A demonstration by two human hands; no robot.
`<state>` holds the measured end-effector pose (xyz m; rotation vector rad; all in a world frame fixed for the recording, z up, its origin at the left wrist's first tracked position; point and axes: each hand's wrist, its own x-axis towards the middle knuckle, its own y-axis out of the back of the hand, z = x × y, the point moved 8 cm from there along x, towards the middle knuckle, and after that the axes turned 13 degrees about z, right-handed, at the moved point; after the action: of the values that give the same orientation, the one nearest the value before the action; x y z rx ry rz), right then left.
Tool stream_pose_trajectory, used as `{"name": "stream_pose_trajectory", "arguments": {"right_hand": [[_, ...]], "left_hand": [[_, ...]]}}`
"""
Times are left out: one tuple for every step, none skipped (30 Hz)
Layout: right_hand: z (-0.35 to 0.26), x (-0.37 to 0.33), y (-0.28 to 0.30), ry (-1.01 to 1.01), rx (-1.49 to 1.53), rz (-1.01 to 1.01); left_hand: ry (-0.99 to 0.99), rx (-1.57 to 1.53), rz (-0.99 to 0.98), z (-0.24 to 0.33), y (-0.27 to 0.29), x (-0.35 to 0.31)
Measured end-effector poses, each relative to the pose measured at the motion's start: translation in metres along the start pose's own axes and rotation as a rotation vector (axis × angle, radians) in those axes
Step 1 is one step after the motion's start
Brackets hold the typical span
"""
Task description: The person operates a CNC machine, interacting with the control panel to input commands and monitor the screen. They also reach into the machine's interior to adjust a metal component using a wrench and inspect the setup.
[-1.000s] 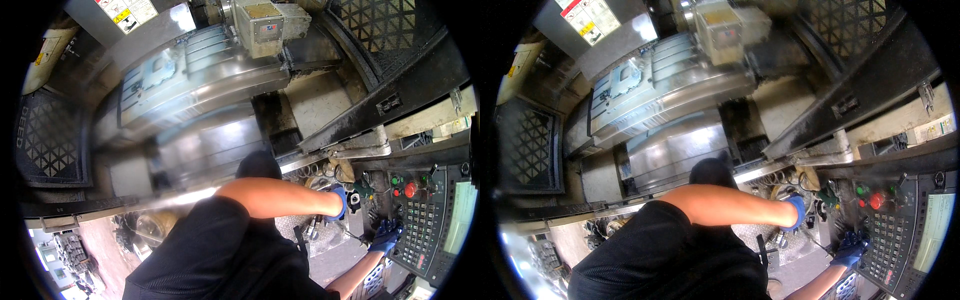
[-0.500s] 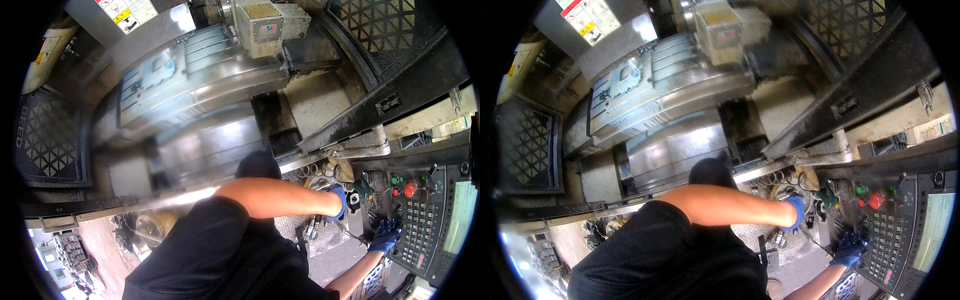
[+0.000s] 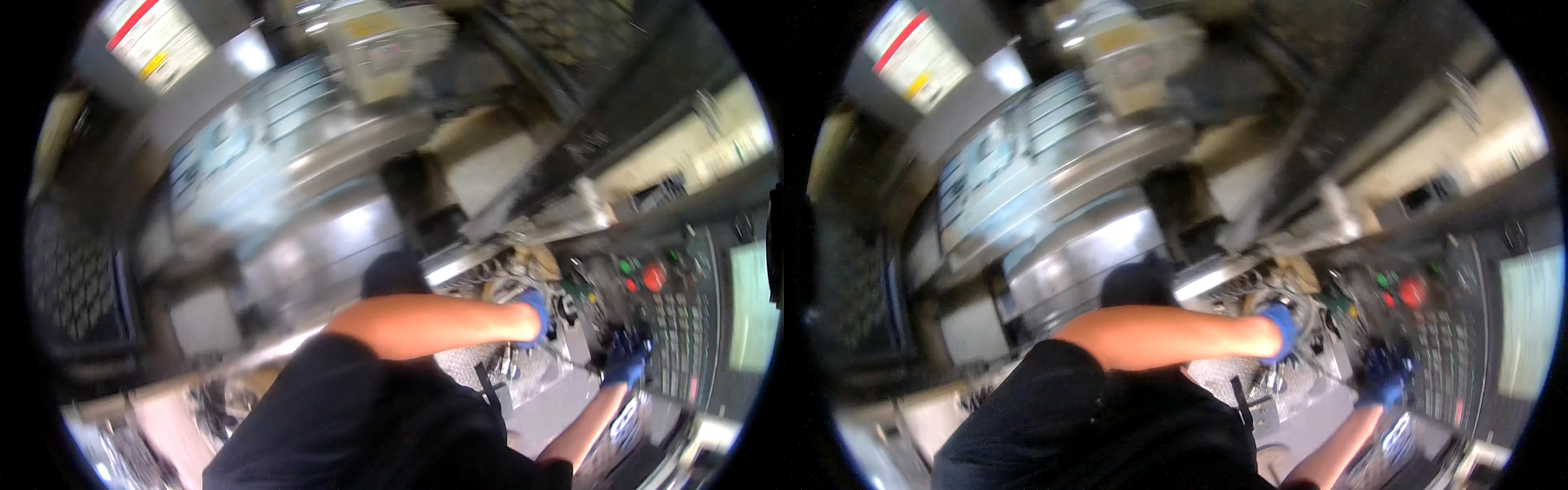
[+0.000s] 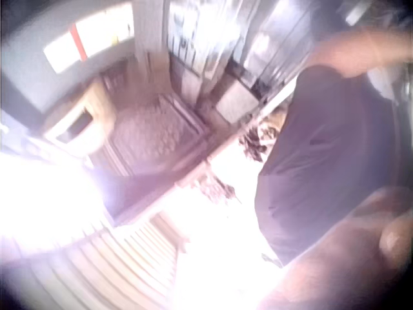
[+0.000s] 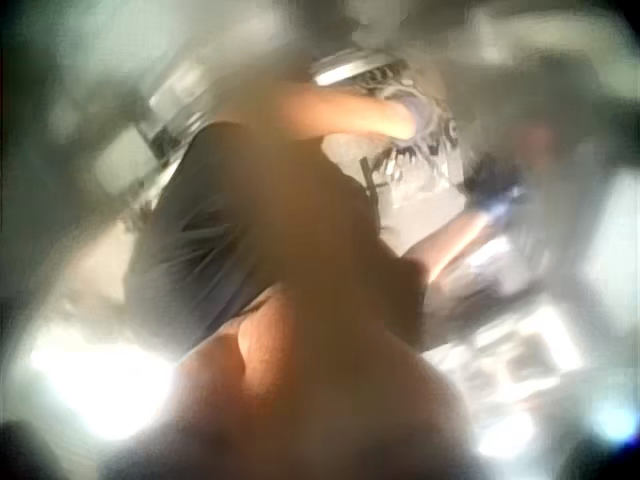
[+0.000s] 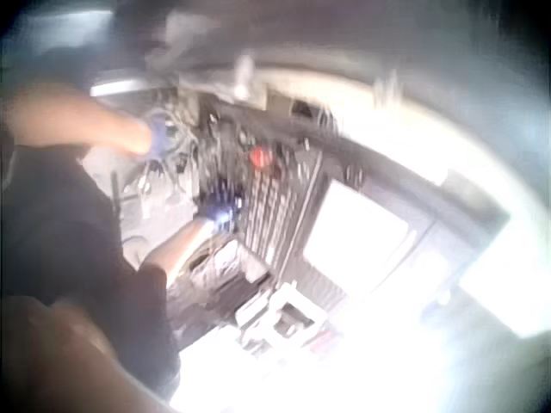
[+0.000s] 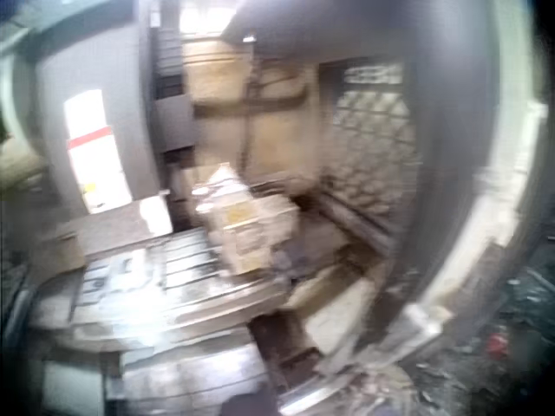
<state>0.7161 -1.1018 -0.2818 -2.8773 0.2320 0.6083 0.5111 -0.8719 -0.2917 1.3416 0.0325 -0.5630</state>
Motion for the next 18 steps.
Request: {"name": "stream_pose_trajectory", "arguments": {"right_hand": [[0.002, -0.003, 0.001, 0.017, -0.123, 0.053], [0.003, -0.009, -0.003, 0.015, -0.135, 0.04], [0.005, -0.017, -0.017, 0.054, -0.111, -0.072], [0.009, -0.019, -0.011, 0.04, -0.132, 0.042], [0.012, -0.025, -0.012, -0.01, -0.007, 0.067], [0.009, -0.032, -0.019, 0.042, 0.013, 0.003], [0.006, -0.038, -0.017, 0.116, 0.015, 0.022], [0.007, -0.039, -0.019, 0.074, 0.061, 0.063], [0.008, -0.046, -0.009, 0.064, 0.034, 0.162], [0.006, -0.052, -0.006, 0.081, 0.005, 0.182], [0.001, -0.06, 0.0, 0.147, -0.083, 0.242], [-0.011, -0.068, 0.01, 0.255, -0.159, 0.323], [-0.024, -0.077, 0.018, 0.362, -0.254, 0.391], [-0.036, -0.086, 0.025, 0.465, -0.354, 0.458], [-0.05, -0.095, 0.03, 0.564, -0.509, 0.51], [-0.063, -0.103, 0.031, 0.68, -0.684, 0.544], [-0.074, -0.11, 0.032, 0.762, -0.875, 0.599], [-0.083, -0.115, 0.03, 0.829, -1.075, 0.65]], "left_hand": [[0.03, -0.05, 0.022, -0.003, 0.004, -0.007], [0.092, -0.115, 0.028, -0.009, 0.007, -0.013], [0.144, -0.145, 0.083, -0.013, 0.011, -0.02], [0.154, -0.167, 0.074, -0.014, 0.014, -0.02], [0.105, -0.096, 0.07, -0.014, 0.015, -0.02], [0.151, -0.12, 0.069, -0.017, 0.017, -0.019], [0.114, -0.093, 0.024, -0.017, 0.016, -0.015], [0.046, -0.08, 0.088, -0.014, 0.022, -0.015], [0.024, -0.023, -0.003, -0.011, 0.018, -0.01], [0.0, -0.022, -0.016, -0.009, 0.018, -0.009], [0.006, -0.027, -0.021, -0.009, 0.018, -0.011], [0.015, -0.036, -0.031, -0.01, 0.018, -0.012], [0.01, -0.032, -0.03, -0.009, 0.018, -0.013], [-0.01, -0.032, -0.018, -0.008, 0.019, -0.014], [-0.022, -0.036, -0.015, -0.006, 0.02, -0.016], [-0.03, -0.04, -0.011, -0.005, 0.02, -0.017], [-0.024, -0.039, -0.009, -0.005, 0.021, -0.019], [-0.016, -0.039, -0.006, -0.005, 0.022, -0.02]]}}
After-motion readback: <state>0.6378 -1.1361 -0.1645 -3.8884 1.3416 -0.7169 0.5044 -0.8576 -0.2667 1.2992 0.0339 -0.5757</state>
